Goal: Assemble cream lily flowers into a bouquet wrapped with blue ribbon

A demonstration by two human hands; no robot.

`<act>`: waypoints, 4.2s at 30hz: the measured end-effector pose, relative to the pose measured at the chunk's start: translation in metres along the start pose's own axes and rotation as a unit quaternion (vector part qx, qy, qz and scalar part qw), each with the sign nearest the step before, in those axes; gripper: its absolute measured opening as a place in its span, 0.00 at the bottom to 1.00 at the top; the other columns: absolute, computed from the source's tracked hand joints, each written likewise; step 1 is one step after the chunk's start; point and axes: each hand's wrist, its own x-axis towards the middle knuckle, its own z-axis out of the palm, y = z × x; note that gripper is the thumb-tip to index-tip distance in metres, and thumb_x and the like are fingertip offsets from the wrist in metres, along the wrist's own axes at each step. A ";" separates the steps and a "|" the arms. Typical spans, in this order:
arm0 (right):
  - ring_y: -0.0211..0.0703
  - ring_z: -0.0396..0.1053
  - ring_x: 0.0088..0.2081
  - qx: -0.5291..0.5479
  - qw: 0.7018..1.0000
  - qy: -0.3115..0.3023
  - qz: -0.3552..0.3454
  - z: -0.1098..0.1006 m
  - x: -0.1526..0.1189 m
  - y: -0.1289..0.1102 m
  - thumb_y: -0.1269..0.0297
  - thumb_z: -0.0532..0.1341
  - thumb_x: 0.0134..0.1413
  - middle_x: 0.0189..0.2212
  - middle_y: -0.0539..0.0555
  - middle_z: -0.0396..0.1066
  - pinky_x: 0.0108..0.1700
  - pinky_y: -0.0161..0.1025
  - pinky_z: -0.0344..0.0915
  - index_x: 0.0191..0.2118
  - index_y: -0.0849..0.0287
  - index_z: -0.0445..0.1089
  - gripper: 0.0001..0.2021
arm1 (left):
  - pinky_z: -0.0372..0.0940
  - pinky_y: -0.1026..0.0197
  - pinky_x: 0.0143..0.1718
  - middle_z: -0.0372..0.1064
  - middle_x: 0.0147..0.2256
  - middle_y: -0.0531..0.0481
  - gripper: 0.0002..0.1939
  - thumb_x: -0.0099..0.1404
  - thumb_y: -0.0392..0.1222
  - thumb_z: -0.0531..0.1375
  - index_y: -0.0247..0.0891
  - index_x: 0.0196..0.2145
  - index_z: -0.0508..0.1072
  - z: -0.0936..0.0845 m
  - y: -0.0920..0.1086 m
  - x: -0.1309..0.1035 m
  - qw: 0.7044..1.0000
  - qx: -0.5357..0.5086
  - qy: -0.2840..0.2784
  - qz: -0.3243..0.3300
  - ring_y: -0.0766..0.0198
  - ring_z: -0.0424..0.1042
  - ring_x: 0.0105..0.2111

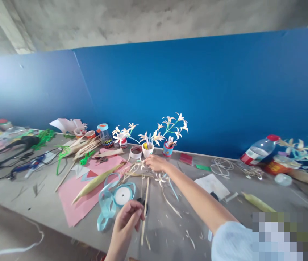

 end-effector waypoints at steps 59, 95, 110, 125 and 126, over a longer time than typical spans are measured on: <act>0.44 0.77 0.34 0.403 0.751 0.509 0.123 -0.030 -0.194 -0.133 0.69 0.68 0.56 0.33 0.51 0.76 0.38 0.40 0.73 0.39 0.52 0.68 0.09 | 0.50 0.69 0.18 0.71 0.23 0.51 0.15 0.63 0.50 0.65 0.33 0.36 0.76 0.109 0.040 0.014 0.981 -0.048 -0.186 0.016 0.75 0.55 0.16; 0.41 0.70 0.29 0.207 0.912 0.296 0.193 -0.069 -0.212 -0.130 0.62 0.60 0.61 0.25 0.50 0.71 0.32 0.34 0.63 0.28 0.57 0.68 0.10 | 0.53 0.67 0.24 0.62 0.20 0.57 0.10 0.69 0.39 0.54 0.38 0.29 0.67 0.100 0.064 0.012 0.946 0.206 -0.230 0.099 0.69 0.59 0.21; 0.38 0.63 0.25 0.340 0.864 0.315 0.195 -0.068 -0.209 -0.130 0.60 0.62 0.60 0.23 0.48 0.64 0.28 0.33 0.61 0.27 0.57 0.66 0.12 | 0.54 0.67 0.23 0.61 0.21 0.56 0.13 0.70 0.45 0.55 0.36 0.31 0.73 0.105 0.053 0.015 0.954 0.171 -0.235 0.078 0.70 0.58 0.19; 0.42 0.71 0.29 0.411 0.840 0.297 0.190 -0.062 -0.214 -0.125 0.57 0.67 0.55 0.27 0.52 0.74 0.33 0.35 0.69 0.31 0.57 0.77 0.09 | 0.54 0.67 0.27 0.60 0.22 0.56 0.12 0.71 0.40 0.52 0.38 0.29 0.65 0.104 0.057 0.010 0.937 0.209 -0.248 0.129 0.69 0.59 0.22; 0.42 0.71 0.29 0.434 0.830 0.296 0.189 -0.061 -0.215 -0.125 0.57 0.68 0.55 0.26 0.51 0.74 0.33 0.36 0.69 0.29 0.57 0.76 0.09 | 0.54 0.67 0.27 0.60 0.22 0.56 0.12 0.71 0.40 0.52 0.39 0.28 0.64 0.104 0.058 0.010 0.936 0.212 -0.248 0.130 0.69 0.59 0.22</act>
